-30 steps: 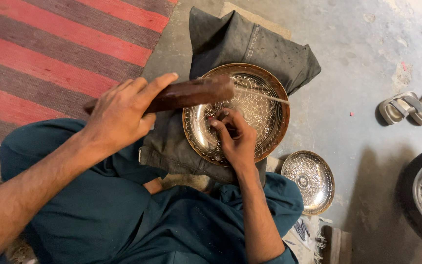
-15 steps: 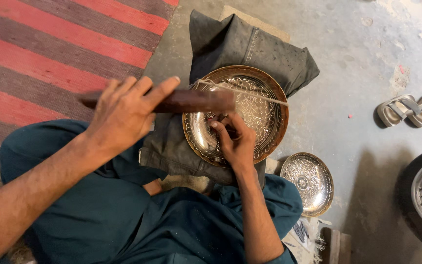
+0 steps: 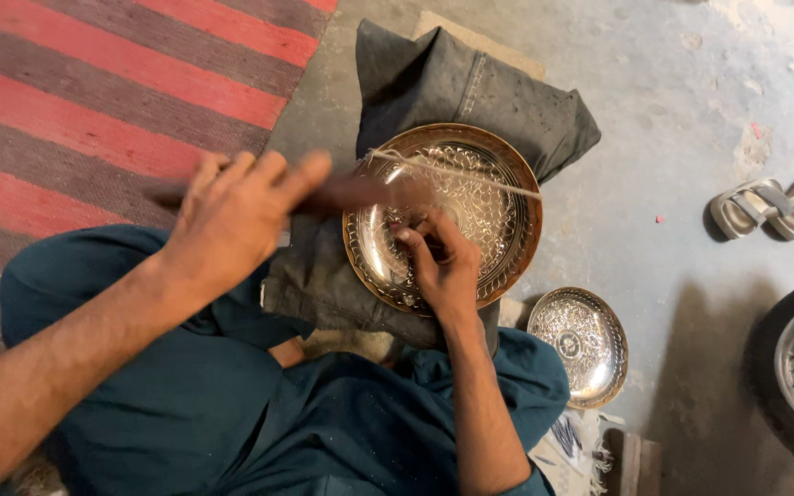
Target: The person sits cross-legged on the floor with a decorated brass plate resting on a cloth cushion. They hold a small chisel against the plate's surface with one hand and strike it with a wooden mallet in the other hand, repeatedly repositioning the chisel to engrave the pattern, and briefly adjust a string laid across the plate.
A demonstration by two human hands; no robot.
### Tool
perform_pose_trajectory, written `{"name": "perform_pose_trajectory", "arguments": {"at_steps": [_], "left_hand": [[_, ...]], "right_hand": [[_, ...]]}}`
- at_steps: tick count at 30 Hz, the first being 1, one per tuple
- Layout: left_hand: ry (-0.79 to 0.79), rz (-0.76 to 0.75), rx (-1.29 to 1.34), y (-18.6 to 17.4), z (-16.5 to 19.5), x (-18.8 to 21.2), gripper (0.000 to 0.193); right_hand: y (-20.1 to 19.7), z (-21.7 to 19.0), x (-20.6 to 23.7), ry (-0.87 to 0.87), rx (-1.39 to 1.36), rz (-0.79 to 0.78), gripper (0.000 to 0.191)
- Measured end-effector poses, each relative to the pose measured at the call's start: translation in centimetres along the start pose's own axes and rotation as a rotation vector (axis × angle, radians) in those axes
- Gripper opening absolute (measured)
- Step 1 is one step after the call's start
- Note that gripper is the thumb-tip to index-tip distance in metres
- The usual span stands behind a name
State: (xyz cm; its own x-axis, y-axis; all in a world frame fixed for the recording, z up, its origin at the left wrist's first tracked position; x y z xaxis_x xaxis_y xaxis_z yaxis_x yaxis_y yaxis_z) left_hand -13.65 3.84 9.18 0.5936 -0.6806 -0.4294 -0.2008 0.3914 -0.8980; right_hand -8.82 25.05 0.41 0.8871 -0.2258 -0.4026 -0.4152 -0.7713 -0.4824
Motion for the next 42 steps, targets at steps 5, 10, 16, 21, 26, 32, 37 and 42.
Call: {"name": "perform_pose_trajectory", "arguments": {"at_steps": [5, 10, 16, 21, 26, 32, 37, 42], "left_hand": [[-0.006, 0.043, 0.195, -0.1, -0.2, 0.1, 0.07], [-0.033, 0.051, 0.331, 0.4, -0.7, 0.4, 0.071], [-0.012, 0.076, 0.281, 0.3, -0.7, 0.5, 0.077], [-0.018, 0.018, 0.067, 0.5, -0.4, 0.6, 0.074], [-0.008, 0.022, 0.037, 0.2, 0.0, 0.5, 0.075], [-0.006, 0.054, 0.16, -0.3, -0.1, 0.6, 0.077], [-0.038, 0.104, 0.461, -0.7, -0.5, 0.4, 0.077], [-0.175, -0.091, 0.096, 1.9, -2.6, 1.7, 0.073]], "right_hand": [[-0.4, -1.1, 0.0, -0.097, 0.015, 0.022, 0.027], [0.0, -0.1, -0.2, -0.012, 0.044, -0.022, 0.024], [0.0, -1.0, -0.2, -0.083, 0.038, -0.007, 0.025], [-0.1, -0.7, -0.3, -0.03, 0.084, -0.022, 0.029], [-0.1, -0.8, -0.1, -0.056, 0.074, -0.027, 0.021], [0.1, -0.3, 0.0, -0.033, 0.076, -0.03, 0.025], [0.2, -0.4, -0.1, -0.039, 0.067, -0.039, 0.024], [0.1, -1.1, -0.2, -0.044, -0.11, -0.027, 0.015]]}}
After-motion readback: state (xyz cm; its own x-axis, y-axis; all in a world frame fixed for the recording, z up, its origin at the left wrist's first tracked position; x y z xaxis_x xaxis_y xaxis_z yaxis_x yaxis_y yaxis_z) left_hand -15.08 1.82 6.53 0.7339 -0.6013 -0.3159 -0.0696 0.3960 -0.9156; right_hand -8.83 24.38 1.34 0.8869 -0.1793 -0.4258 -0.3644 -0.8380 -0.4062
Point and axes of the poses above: each hand's wrist, its own x-axis away from the middle knuckle, its own y-axis out of the palm, z = x × y, the point moved 10 cm from there along -x, towards the middle knuckle, and after that the axes turned 9 degrees about x, right-handed, at the moved point
